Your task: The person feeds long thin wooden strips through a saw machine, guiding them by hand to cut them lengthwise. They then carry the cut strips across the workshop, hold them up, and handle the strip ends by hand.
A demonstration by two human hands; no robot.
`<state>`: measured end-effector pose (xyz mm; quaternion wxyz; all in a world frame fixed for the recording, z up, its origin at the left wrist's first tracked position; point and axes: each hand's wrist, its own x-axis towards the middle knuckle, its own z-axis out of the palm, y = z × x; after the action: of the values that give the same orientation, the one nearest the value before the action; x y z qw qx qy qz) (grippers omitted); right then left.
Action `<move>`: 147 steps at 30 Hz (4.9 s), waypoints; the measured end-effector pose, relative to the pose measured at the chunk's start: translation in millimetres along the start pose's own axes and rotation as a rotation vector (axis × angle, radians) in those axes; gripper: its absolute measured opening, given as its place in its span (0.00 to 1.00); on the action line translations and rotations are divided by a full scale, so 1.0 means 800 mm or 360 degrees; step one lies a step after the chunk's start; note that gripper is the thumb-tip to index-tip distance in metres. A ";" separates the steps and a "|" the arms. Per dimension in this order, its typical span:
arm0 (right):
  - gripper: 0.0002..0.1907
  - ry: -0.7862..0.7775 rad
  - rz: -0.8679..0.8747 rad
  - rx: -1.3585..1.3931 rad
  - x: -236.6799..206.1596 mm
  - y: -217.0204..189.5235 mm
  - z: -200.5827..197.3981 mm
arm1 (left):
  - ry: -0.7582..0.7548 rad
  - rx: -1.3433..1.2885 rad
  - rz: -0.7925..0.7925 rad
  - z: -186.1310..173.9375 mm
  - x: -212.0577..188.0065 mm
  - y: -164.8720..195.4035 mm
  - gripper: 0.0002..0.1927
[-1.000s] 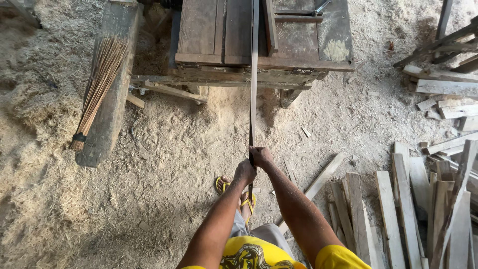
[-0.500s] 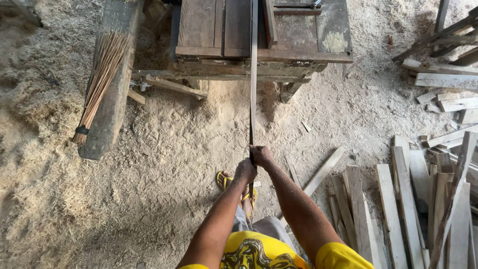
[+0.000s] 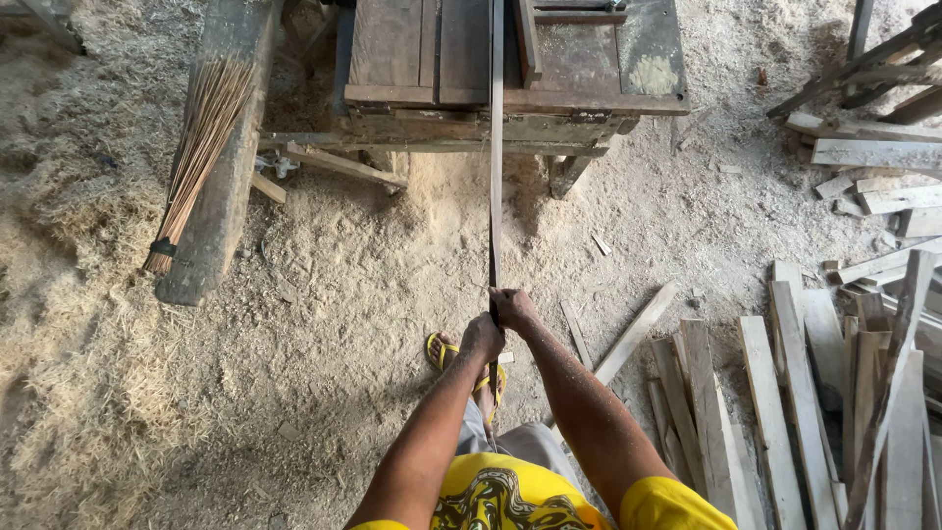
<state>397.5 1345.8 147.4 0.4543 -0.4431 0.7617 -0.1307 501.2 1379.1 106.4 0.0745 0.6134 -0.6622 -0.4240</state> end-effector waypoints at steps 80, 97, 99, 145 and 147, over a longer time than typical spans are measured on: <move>0.27 -0.0064 0.0096 0.0456 -0.250 0.105 0.110 | -0.0115 0.0065 -0.0146 0.066 -0.261 -0.070 0.18; 0.26 -0.0055 0.0109 0.0422 -0.301 0.134 0.135 | -0.0185 0.0083 -0.0097 0.083 -0.316 -0.086 0.16; 0.27 -0.0008 0.0038 0.0267 -0.307 0.138 0.137 | -0.0108 0.0121 -0.0013 0.084 -0.323 -0.088 0.17; 0.23 -0.0159 0.0016 0.0041 -0.484 0.208 0.205 | -0.0222 0.0131 -0.0094 0.125 -0.519 -0.132 0.20; 0.27 -0.0003 -0.0481 -0.0656 -0.492 0.210 0.206 | -0.0248 0.0126 -0.0095 0.126 -0.527 -0.133 0.20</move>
<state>513.7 1788.1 182.5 0.3305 -0.6353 0.6969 -0.0386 618.1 1807.5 151.5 -0.0142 0.6004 -0.6636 -0.4460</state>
